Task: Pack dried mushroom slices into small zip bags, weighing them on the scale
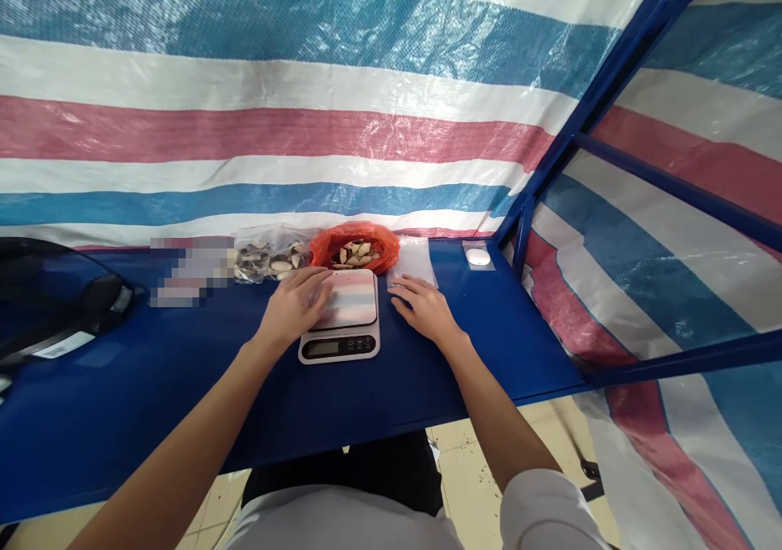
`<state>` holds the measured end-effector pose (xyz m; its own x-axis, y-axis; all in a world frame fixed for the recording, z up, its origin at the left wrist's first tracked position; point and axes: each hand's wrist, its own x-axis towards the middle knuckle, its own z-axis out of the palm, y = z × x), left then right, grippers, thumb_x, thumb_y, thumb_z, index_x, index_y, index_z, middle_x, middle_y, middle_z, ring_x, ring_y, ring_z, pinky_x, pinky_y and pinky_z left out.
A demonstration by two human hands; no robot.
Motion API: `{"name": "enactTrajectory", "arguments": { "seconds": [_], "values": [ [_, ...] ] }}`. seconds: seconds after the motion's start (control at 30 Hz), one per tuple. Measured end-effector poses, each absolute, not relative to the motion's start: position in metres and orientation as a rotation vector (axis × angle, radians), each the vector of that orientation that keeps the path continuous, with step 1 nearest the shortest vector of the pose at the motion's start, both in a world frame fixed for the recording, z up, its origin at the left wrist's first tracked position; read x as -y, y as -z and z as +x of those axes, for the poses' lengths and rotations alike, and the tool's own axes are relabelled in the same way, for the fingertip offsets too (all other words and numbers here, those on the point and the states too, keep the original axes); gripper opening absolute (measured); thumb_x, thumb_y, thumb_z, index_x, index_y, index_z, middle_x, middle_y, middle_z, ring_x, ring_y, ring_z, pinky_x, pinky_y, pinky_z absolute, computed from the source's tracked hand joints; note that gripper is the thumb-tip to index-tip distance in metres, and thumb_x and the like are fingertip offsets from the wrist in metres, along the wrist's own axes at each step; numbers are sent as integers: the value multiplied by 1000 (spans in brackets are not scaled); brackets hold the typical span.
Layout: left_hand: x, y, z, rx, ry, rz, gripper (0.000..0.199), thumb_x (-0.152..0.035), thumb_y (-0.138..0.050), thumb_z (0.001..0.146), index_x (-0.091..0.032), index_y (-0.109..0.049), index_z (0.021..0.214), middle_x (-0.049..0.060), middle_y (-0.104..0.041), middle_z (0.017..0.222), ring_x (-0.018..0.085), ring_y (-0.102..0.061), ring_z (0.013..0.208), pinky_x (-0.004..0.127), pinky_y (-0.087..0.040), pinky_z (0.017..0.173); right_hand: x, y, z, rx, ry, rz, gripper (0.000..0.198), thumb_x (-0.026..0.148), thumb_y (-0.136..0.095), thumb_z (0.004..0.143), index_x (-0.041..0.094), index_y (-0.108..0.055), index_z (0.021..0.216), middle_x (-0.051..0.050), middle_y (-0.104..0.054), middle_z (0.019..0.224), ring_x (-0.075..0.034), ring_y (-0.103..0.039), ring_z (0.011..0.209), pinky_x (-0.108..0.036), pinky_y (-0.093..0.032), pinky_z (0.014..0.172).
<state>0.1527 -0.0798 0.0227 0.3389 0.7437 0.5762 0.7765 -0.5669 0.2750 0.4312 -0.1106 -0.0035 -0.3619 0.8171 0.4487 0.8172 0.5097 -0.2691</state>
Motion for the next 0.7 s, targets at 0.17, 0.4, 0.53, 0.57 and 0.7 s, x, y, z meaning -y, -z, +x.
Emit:
{"name": "enactTrajectory", "arguments": {
  "seconds": [0.17, 0.4, 0.53, 0.57, 0.7],
  "values": [
    [89, -13, 116, 1602, 947, -2482, 43, -38, -39, 101, -17, -71, 120, 12, -72, 126, 29, -64, 121, 45, -48, 109, 115, 12, 421, 2268, 73, -1395, 32, 32, -52, 102, 25, -71, 126, -7, -63, 144, -30, -54, 140, -51, -46, 117],
    [97, 9, 97, 1733, 653, -2479, 51, -37, -36, 100, -15, -63, 137, 17, -57, 148, 35, -48, 142, 56, -36, 119, 116, 25, 420, 2328, 69, -1409, 35, 33, -49, 103, 25, -68, 131, -8, -60, 147, -29, -49, 144, -52, -42, 120],
    [101, 14, 97, 1764, 514, -2489, 53, -37, -39, 98, -17, -59, 143, 16, -48, 156, 36, -40, 148, 59, -32, 121, 114, 28, 420, 2356, 40, -1428, 38, 33, -46, 104, 23, -65, 135, -9, -57, 150, -30, -47, 145, -53, -40, 121],
    [101, 14, 97, 1767, 490, -2492, 53, -38, -39, 99, -17, -59, 143, 15, -47, 157, 36, -39, 149, 58, -31, 121, 114, 28, 420, 2362, 34, -1434, 39, 33, -45, 104, 22, -65, 136, -9, -56, 151, -30, -46, 145, -53, -39, 121],
    [101, 15, 97, 1795, 443, -2491, 54, -41, -40, 99, -19, -57, 146, 14, -46, 158, 35, -39, 149, 56, -30, 122, 113, 31, 419, 2371, 25, -1441, 40, 32, -43, 104, 21, -63, 138, -10, -55, 152, -30, -46, 146, -54, -38, 122]
  ]
}}
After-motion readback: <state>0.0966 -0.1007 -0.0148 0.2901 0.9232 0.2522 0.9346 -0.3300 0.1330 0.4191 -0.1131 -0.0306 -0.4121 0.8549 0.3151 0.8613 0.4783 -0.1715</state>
